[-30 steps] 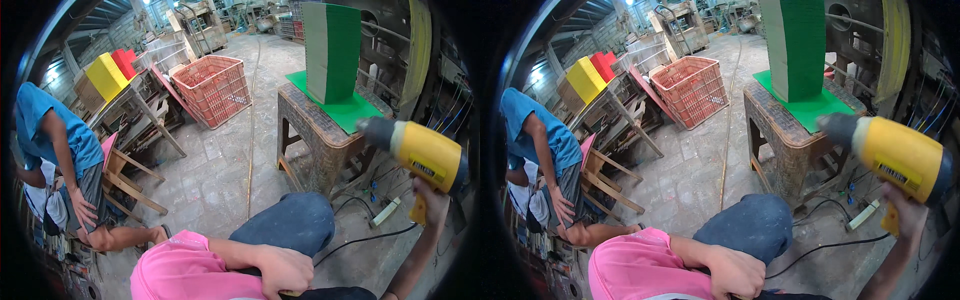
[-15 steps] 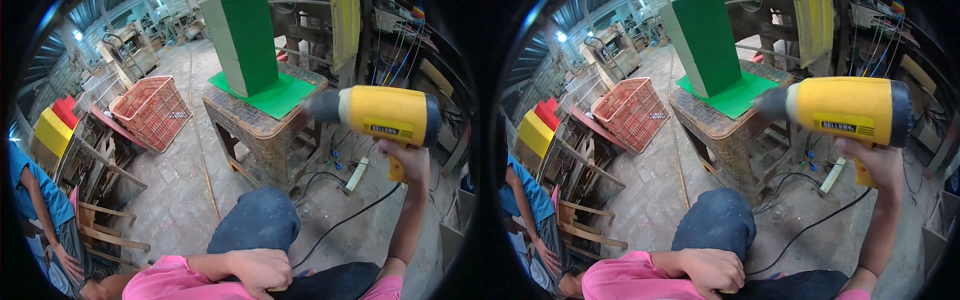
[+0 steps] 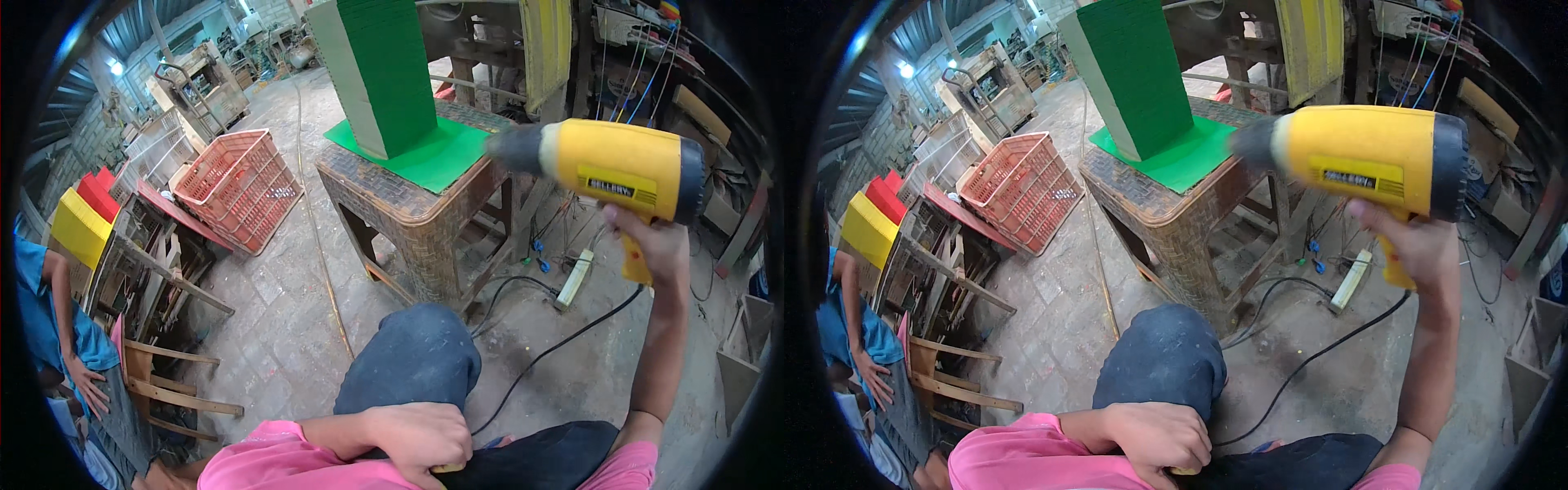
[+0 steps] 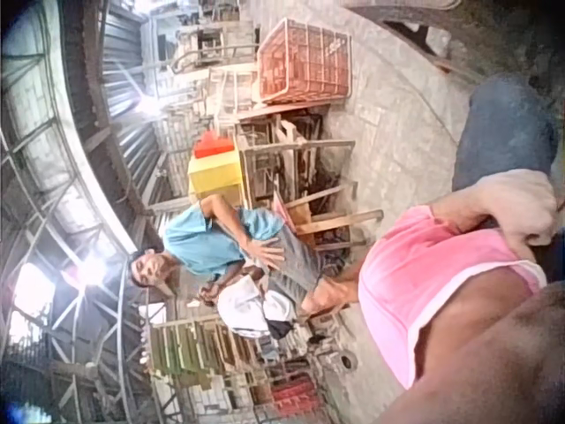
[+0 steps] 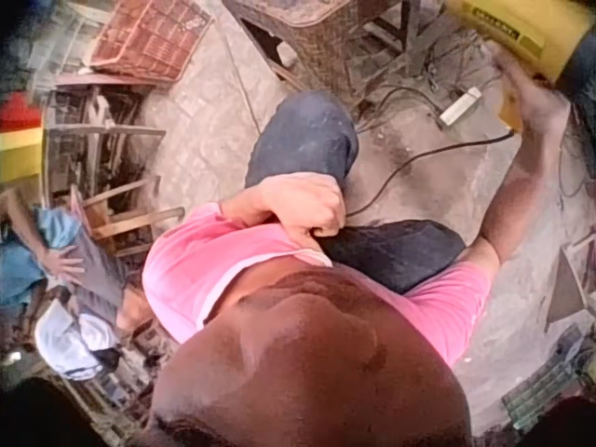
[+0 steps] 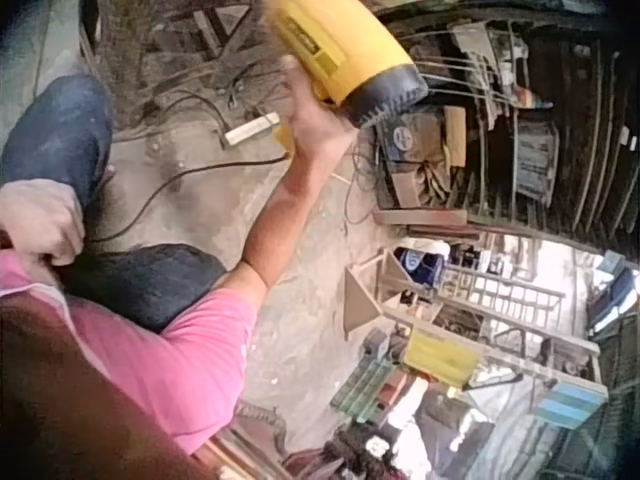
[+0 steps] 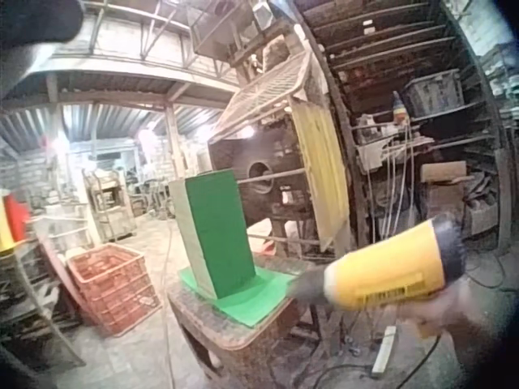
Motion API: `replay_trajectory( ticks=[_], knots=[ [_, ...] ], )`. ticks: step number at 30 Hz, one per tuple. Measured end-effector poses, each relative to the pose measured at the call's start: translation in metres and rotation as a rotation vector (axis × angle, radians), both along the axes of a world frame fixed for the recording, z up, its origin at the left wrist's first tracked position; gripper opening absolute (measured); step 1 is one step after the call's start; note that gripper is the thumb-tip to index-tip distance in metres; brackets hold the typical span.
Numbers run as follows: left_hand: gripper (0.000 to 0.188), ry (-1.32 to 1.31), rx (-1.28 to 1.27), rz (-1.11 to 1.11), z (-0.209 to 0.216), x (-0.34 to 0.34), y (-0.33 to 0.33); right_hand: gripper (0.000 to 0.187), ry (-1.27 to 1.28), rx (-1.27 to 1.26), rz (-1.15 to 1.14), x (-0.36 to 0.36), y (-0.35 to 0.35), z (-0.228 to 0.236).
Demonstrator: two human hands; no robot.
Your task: The person uses a yellow heat gun to apply heat to a green foam block resting on a wicker stool. The person moves the heat gun along the edges and surfaces of the foam block while sitting on the floor. Another person is visible in the background moving around the workshop.
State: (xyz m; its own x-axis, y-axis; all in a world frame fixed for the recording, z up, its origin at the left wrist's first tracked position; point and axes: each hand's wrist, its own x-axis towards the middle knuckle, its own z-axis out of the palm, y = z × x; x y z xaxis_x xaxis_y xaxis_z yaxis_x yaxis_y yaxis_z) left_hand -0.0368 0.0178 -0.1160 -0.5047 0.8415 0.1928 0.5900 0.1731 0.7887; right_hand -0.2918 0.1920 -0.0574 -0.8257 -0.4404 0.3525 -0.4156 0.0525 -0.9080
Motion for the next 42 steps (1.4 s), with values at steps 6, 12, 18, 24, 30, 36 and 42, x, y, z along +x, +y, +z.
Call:
replay_trajectory(
  ticks=[6, 12, 18, 24, 30, 36, 42],
  knots=[
    [0.05, 0.015, 0.008, 0.016, -0.003, -0.003, 0.004, 0.035, 0.277, -0.138, 0.081, 0.039, -0.01, 0.007],
    [0.051, 0.027, -0.028, 0.041, -0.001, -0.002, 0.004, 0.024, 0.255, -0.475, -0.094, 0.048, -0.013, 0.016],
    [0.051, 0.014, -0.042, 0.045, -0.002, -0.002, 0.004, 0.032, 0.327, -0.529, -0.103, 0.032, -0.003, 0.026],
    [0.05, 0.015, -0.066, 0.022, -0.002, -0.004, 0.007, 0.029, 0.262, -0.139, -0.087, 0.018, 0.02, 0.023],
    [0.048, 0.026, -0.058, 0.018, -0.003, -0.004, 0.011, 0.039, 0.323, 0.237, -0.085, 0.012, 0.042, 0.012],
    [0.047, 0.034, -0.073, 0.002, -0.003, -0.007, 0.011, 0.047, 0.235, 0.253, -0.04, 0.007, 0.043, 0.005],
    [0.048, 0.017, -0.078, 0.004, -0.003, -0.008, 0.009, 0.045, 0.402, 0.083, 0.257, 0.006, 0.053, -0.009]
  ],
)
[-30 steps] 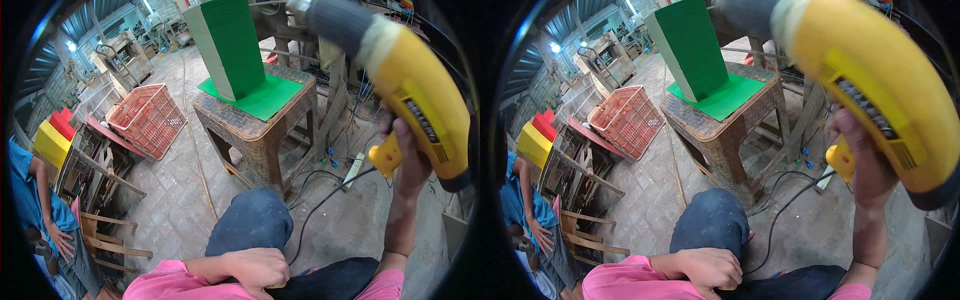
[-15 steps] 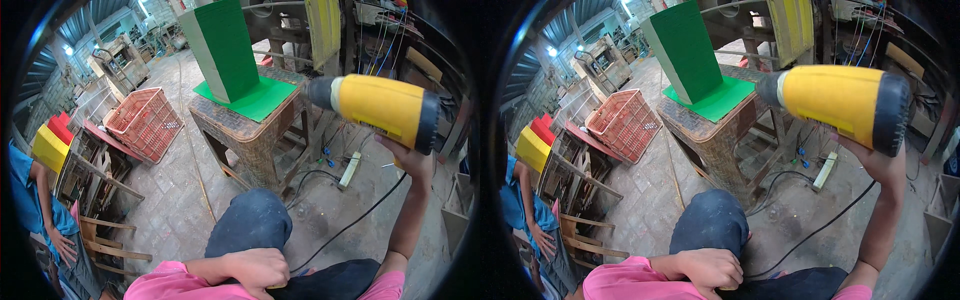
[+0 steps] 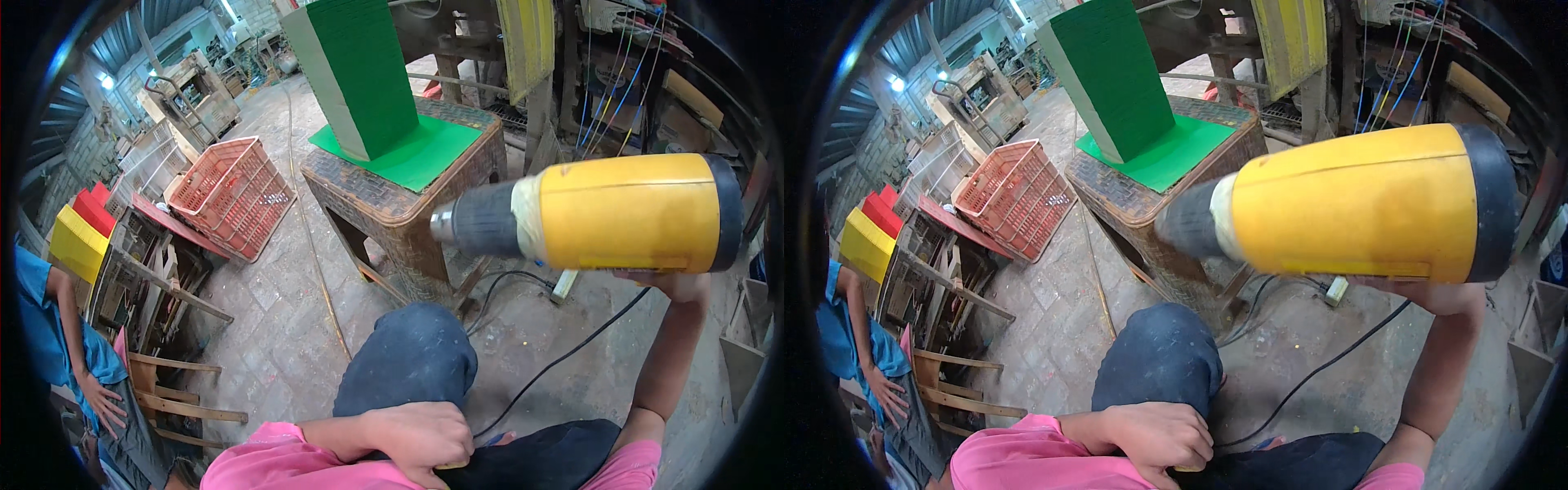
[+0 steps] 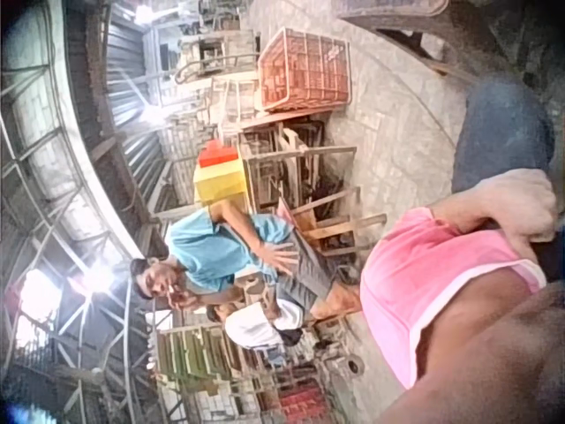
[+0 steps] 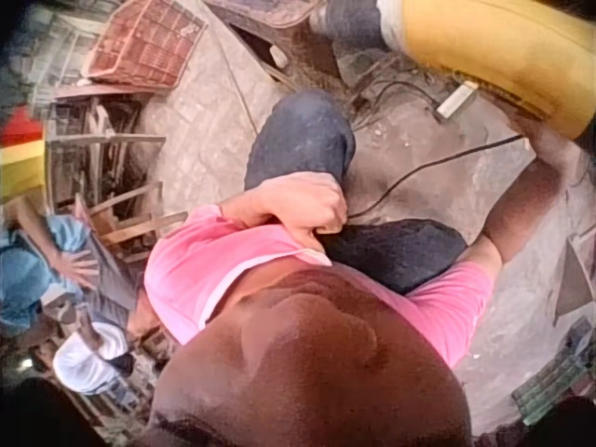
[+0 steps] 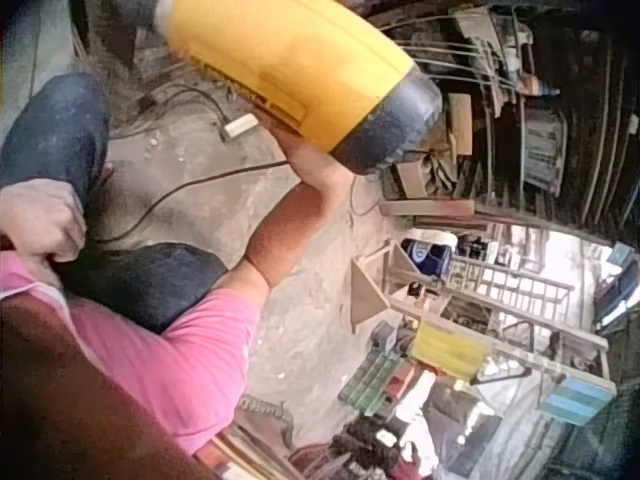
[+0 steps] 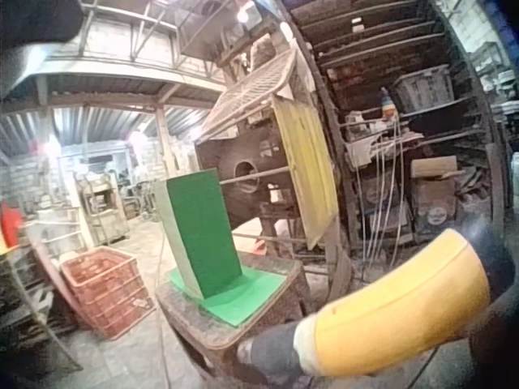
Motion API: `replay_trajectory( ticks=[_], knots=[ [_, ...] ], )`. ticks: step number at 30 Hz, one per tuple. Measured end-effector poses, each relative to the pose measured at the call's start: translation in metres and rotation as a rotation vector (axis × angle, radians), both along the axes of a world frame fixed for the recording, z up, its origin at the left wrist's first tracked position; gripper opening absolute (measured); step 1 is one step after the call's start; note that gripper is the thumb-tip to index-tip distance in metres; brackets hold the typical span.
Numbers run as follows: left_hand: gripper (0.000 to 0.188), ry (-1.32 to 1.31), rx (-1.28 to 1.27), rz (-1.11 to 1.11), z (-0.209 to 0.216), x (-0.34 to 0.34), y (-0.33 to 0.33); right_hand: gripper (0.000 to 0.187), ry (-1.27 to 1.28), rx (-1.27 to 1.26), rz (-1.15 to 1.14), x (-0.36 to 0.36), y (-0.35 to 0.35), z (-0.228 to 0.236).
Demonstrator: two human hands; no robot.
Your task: The person uses a yellow heat gun to apply heat to a green foam block resting on a wicker stool. The person moves the heat gun along the edges and surfaces of the foam block while sitting on the floor. Another person is visible in the background moving around the workshop.
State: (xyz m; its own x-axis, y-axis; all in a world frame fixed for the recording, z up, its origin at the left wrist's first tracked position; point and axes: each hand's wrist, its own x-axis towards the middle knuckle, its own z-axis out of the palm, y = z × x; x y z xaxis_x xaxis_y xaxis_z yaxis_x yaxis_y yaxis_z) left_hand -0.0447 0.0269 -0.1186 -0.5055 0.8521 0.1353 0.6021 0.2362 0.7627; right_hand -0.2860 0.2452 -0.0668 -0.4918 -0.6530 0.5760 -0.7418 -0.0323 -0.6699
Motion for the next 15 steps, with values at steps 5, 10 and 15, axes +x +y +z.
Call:
replay_trajectory(
  ticks=[5, 10, 15],
  knots=[
    [0.035, -0.029, 0.033, 0.055, -0.004, 0.002, 0.002, 0.044, -0.4, -0.008, -0.141, -0.005, -0.005, 0.014],
    [0.046, -0.023, 0.0, 0.027, 0.0, -0.001, 0.002, 0.034, -0.161, -0.177, -0.41, -0.013, -0.033, 0.015],
    [0.049, 0.009, -0.047, 0.013, 0.002, -0.001, 0.002, 0.032, -0.36, -0.156, -0.161, -0.004, -0.038, 0.022]
  ],
)
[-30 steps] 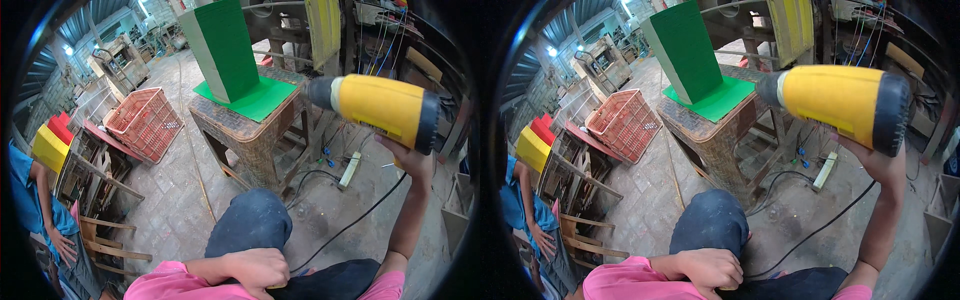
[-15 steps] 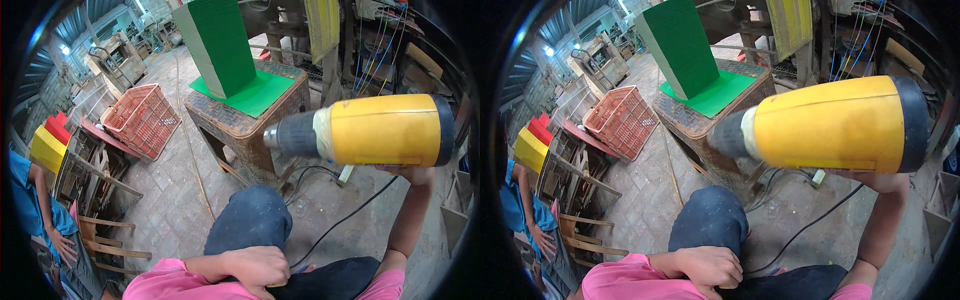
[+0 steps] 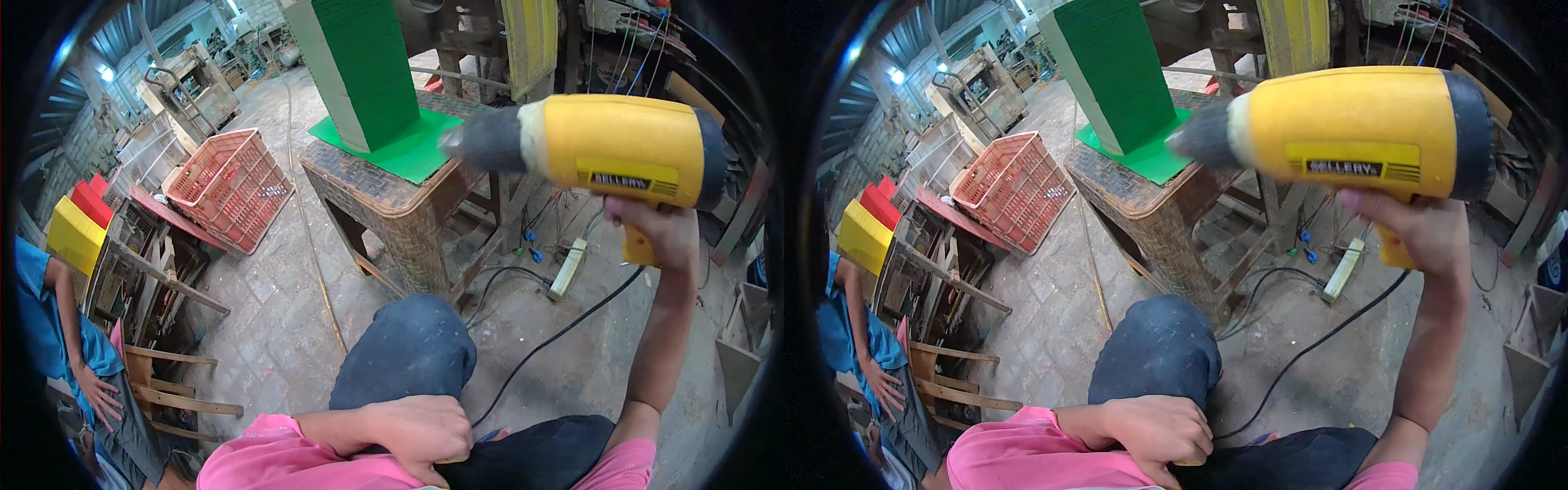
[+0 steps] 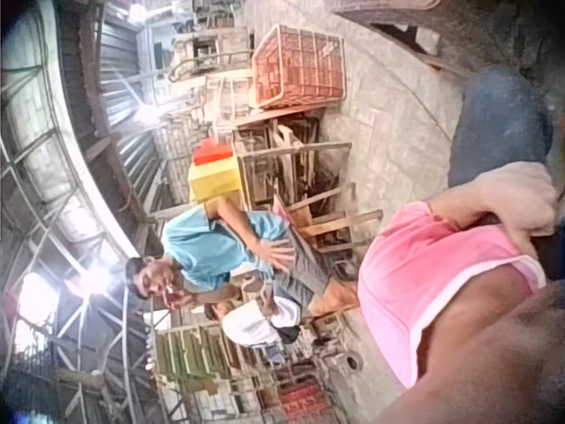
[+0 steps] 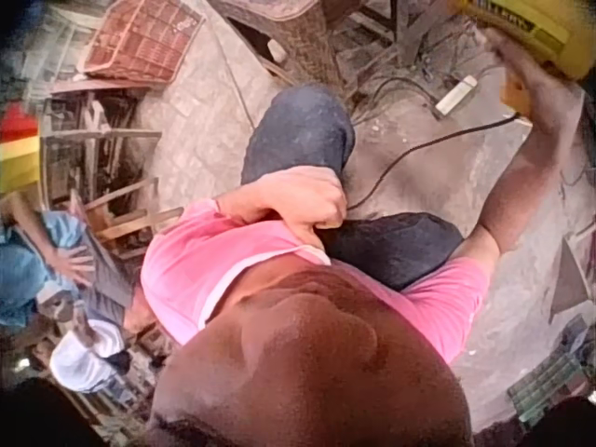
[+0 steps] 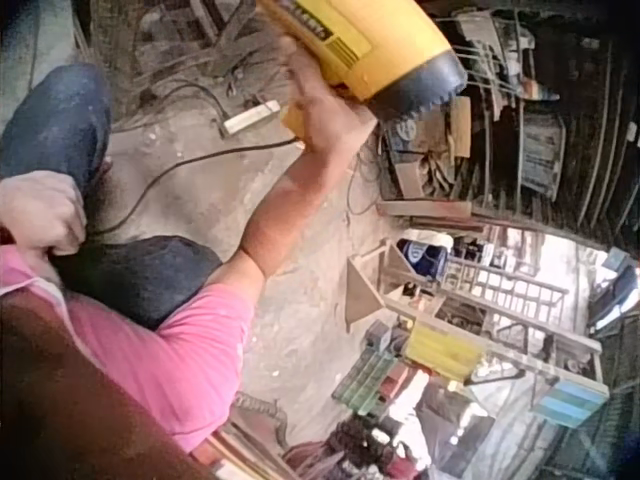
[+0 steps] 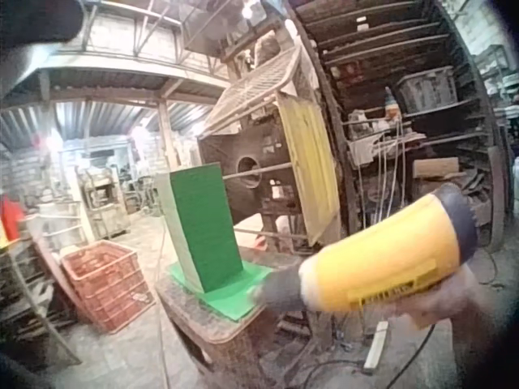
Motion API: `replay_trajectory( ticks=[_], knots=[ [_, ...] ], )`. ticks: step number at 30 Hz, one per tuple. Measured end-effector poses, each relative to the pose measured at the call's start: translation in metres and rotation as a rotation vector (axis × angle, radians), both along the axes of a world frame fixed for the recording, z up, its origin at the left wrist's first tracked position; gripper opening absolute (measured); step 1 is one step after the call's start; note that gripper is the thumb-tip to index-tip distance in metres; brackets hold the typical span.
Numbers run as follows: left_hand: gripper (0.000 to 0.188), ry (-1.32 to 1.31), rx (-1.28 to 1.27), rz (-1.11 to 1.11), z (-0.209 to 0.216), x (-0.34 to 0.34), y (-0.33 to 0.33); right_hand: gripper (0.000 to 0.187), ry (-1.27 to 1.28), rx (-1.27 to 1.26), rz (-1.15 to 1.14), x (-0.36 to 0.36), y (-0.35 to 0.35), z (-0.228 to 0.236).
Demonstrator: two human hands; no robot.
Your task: The person uses a yellow heat gun to apply heat to a green foam block resting on a wicker stool. The person moves the heat gun along the edges and surfaces of the foam block while sitting on the floor. Another person is visible in the background moving around the workshop.
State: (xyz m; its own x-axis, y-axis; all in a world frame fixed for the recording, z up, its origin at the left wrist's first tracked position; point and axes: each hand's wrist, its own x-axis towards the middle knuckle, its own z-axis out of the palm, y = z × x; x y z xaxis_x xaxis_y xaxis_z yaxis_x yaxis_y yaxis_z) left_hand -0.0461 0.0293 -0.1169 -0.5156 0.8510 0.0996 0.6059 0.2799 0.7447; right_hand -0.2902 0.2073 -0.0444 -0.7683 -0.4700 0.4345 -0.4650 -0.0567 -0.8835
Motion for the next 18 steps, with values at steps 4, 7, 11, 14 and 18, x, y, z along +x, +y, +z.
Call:
replay_trajectory(
  ticks=[4, 7, 11, 14, 18],
  knots=[
    [0.049, 0.01, 0.002, 0.026, 0.001, 0.001, -0.001, 0.03, 0.064, -0.033, 0.01, 0.007, -0.013, 0.004],
    [0.049, 0.001, 0.017, 0.036, -0.001, 0.003, -0.002, 0.029, 0.092, -0.074, -0.165, -0.011, -0.026, 0.0],
    [0.047, -0.025, -0.003, 0.038, -0.001, 0.001, -0.004, 0.026, 0.085, -0.175, -0.127, -0.012, -0.033, -0.003],
    [0.046, -0.045, -0.015, -0.007, 0.0, -0.009, -0.004, 0.024, -0.033, -0.263, 0.127, 0.003, -0.036, 0.003],
    [0.048, -0.098, -0.116, -0.062, 0.008, -0.027, 0.002, 0.025, 0.189, -0.413, -0.155, 0.005, -0.06, 0.028]
  ],
)
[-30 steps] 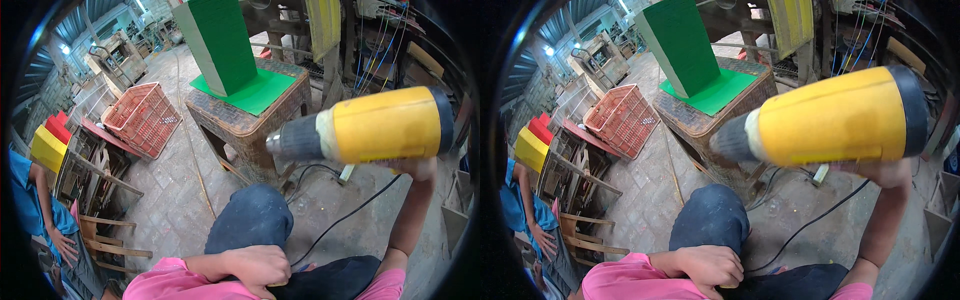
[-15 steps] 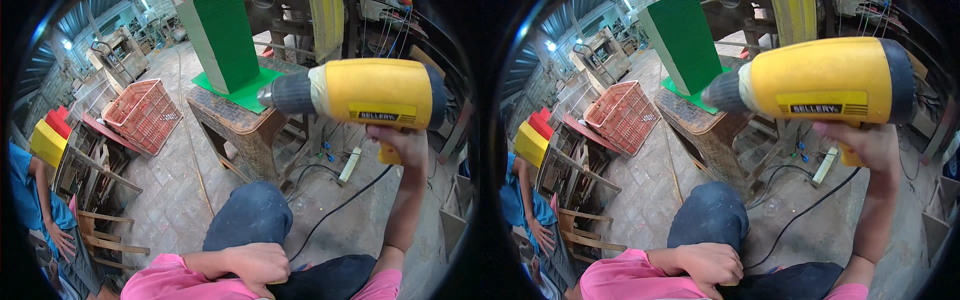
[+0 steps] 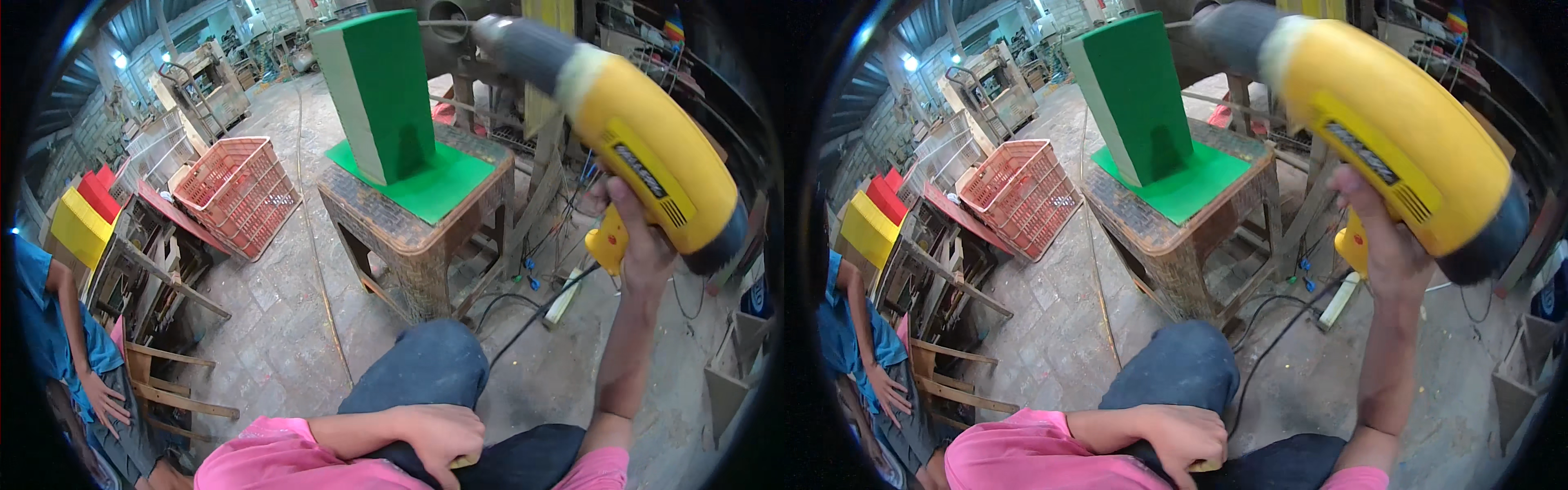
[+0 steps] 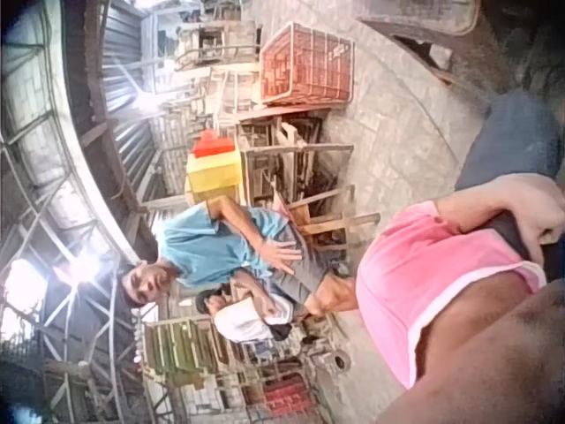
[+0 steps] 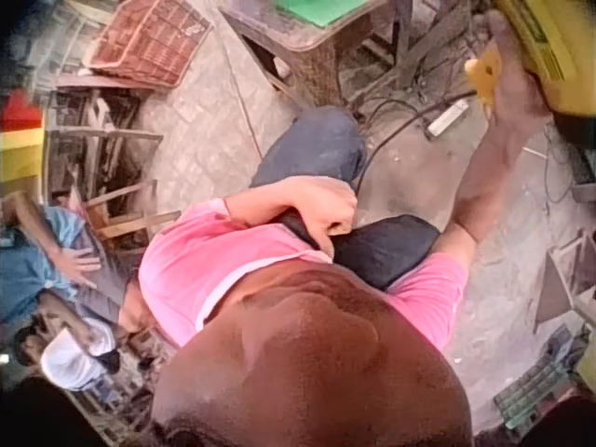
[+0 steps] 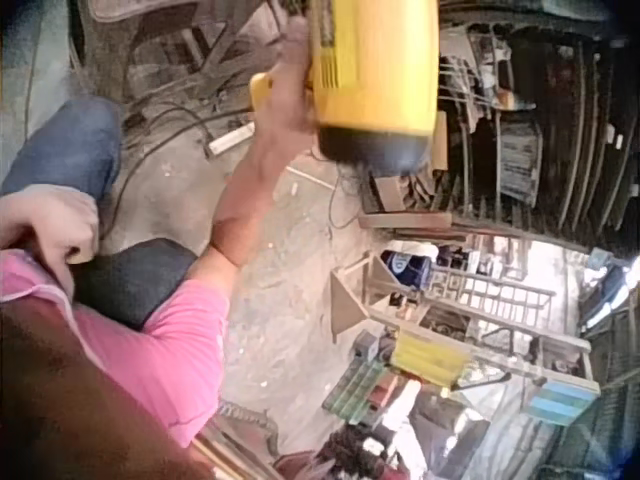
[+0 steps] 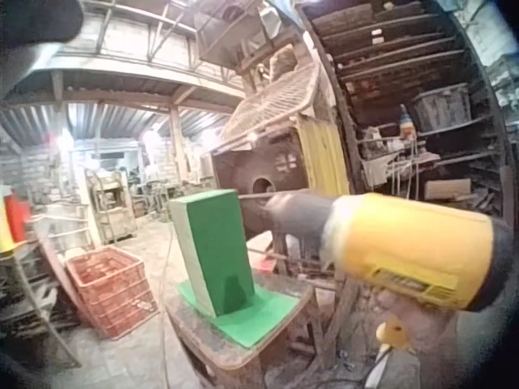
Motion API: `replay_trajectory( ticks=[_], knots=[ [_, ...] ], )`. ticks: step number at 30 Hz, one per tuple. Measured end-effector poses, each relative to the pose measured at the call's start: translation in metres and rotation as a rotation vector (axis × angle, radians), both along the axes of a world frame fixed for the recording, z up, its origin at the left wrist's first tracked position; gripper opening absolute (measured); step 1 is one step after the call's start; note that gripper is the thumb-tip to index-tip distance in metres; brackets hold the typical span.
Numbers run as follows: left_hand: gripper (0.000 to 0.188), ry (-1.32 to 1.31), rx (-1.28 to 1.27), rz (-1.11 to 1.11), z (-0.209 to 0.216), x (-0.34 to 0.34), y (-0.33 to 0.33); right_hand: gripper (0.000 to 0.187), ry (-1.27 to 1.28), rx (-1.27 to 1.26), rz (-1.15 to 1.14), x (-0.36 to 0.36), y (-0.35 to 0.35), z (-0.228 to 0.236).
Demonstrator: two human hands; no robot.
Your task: The person uses a yellow heat gun to apply heat to a green foam block resting on a wicker stool. The person moves the heat gun along the edges and surfaces of the foam block while sitting on the floor. Another person is visible in the background moving around the workshop.
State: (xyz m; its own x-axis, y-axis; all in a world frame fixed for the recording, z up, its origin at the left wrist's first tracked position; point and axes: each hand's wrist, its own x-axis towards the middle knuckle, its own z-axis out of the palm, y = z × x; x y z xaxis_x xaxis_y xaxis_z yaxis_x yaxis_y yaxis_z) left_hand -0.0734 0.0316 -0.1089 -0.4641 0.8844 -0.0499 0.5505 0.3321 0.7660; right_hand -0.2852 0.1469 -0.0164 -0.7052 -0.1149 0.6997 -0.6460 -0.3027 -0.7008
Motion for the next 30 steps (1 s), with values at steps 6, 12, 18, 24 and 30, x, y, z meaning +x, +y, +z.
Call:
replay_trajectory(
  ticks=[6, 12, 18, 24, 30],
  knots=[
    [0.059, -0.24, -0.045, 0.154, -0.014, -0.022, 0.011, 0.055, -0.15, -0.288, 0.257, -0.027, 0.025, 0.01],
    [0.061, -0.718, -0.313, 0.207, 0.031, -0.037, 0.009, 0.056, -0.599, 0.25, -0.082, 0.02, 0.11, 0.053],
    [0.039, -0.801, 0.108, 0.745, 0.057, 0.02, 0.024, 0.034, -1.162, 0.42, -0.196, 0.101, 0.135, 0.153],
    [0.024, -1.197, 0.735, 1.376, 0.103, 0.061, 0.017, 0.022, -1.245, 0.19, -0.233, 0.177, 0.172, 0.238],
    [0.03, -0.723, 0.188, 1.499, 0.198, 0.05, -0.024, 0.031, -1.176, 0.056, -0.444, 0.181, 0.201, 0.27]
  ],
)
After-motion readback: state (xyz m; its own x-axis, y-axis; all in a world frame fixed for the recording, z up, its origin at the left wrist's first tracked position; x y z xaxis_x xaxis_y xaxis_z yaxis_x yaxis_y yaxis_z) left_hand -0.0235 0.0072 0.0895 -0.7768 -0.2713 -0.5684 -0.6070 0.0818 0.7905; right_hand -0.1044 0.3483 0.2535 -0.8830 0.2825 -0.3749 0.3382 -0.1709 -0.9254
